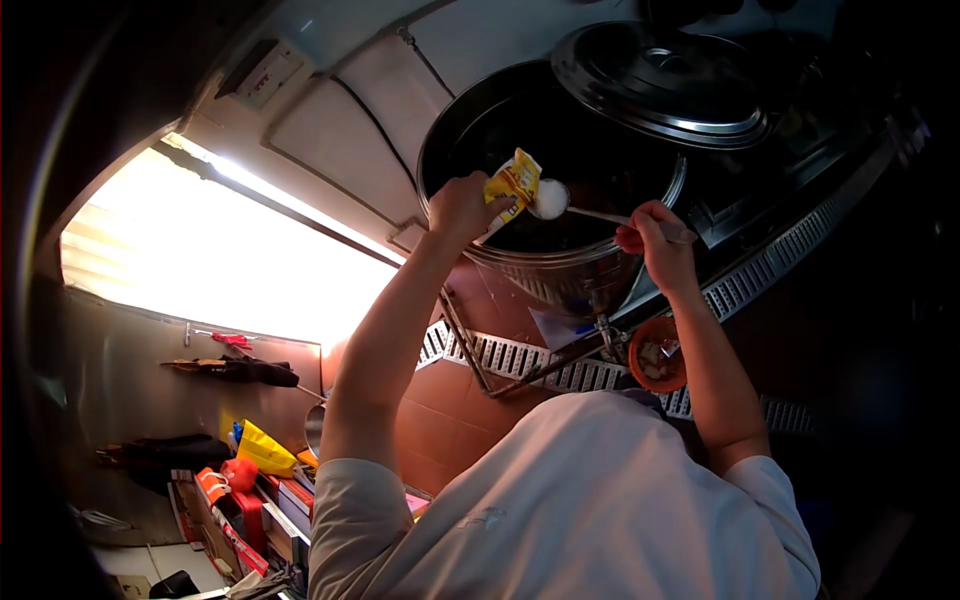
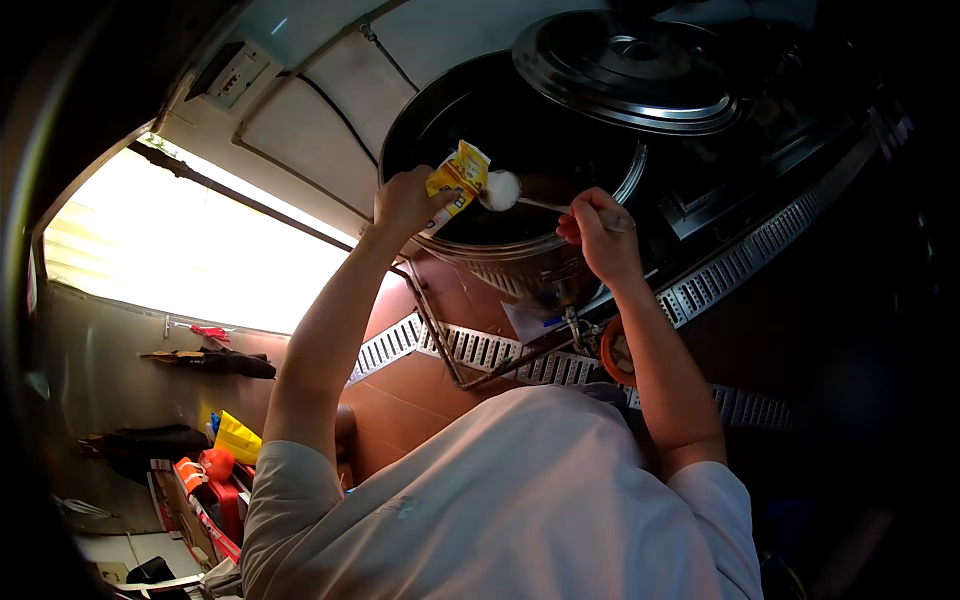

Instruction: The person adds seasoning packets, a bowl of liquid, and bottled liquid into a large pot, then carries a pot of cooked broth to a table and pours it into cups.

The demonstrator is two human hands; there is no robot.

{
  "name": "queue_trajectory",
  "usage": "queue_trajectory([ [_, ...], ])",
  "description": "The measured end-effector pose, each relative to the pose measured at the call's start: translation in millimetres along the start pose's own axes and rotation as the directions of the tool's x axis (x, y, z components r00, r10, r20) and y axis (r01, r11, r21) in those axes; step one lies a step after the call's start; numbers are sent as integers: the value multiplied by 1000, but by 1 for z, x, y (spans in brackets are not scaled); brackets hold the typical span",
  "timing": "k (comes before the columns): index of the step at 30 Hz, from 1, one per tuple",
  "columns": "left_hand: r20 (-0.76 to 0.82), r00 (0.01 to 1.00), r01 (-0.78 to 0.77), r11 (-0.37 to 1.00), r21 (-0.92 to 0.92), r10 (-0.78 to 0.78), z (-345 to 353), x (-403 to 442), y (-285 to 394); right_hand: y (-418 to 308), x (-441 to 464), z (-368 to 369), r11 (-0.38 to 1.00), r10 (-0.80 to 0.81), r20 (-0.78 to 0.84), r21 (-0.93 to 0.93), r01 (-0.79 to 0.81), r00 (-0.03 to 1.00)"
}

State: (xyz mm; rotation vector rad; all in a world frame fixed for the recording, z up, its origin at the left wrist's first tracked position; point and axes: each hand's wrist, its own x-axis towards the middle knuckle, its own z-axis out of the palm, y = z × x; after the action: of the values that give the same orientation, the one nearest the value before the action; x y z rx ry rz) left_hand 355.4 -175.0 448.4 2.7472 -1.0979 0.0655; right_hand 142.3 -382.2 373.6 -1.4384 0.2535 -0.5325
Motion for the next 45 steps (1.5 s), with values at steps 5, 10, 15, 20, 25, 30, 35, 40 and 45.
queue_trajectory([
  [5, 15, 1000, 21, 1000, 10, -21, 1, 2, -1, 6, 0, -1, 1000, -10, 2, 25, 10, 1000],
  [10, 29, 997, 77, 996, -44, -76, -1, -1, -1, 2, 1, -2, 998, 21, -17, 55, -20, 1000],
  [15, -23, 996, 80, 997, -2, -81, 5, -2, -6, 4, 3, -4, 997, 40, -33, 65, -37, 999],
  [20, 2, 994, 111, 994, -22, -111, 4, -9, -3, 9, 6, -7, 996, 12, -19, 84, -10, 1000],
  [25, -89, 986, 136, 988, -77, -143, 9, -18, -2, 6, 5, -5, 998, 39, -7, 57, -38, 999],
  [30, -242, 920, 216, 914, -342, -308, 23, -30, -22, 9, 2, -8, 997, 10, 47, 70, -13, 999],
  [35, -98, 784, 19, 181, -983, -612, 11, -56, -33, 2, -8, -4, 978, -166, 211, -90, 188, 963],
  [40, 150, 893, -43, -413, -910, -424, 52, -101, -39, 25, 1, -6, 586, -507, 492, -406, 702, 708],
  [45, 128, 866, -141, -480, -866, -484, 97, -118, -12, 14, 1, -4, 475, -480, 562, -479, 738, 673],
])
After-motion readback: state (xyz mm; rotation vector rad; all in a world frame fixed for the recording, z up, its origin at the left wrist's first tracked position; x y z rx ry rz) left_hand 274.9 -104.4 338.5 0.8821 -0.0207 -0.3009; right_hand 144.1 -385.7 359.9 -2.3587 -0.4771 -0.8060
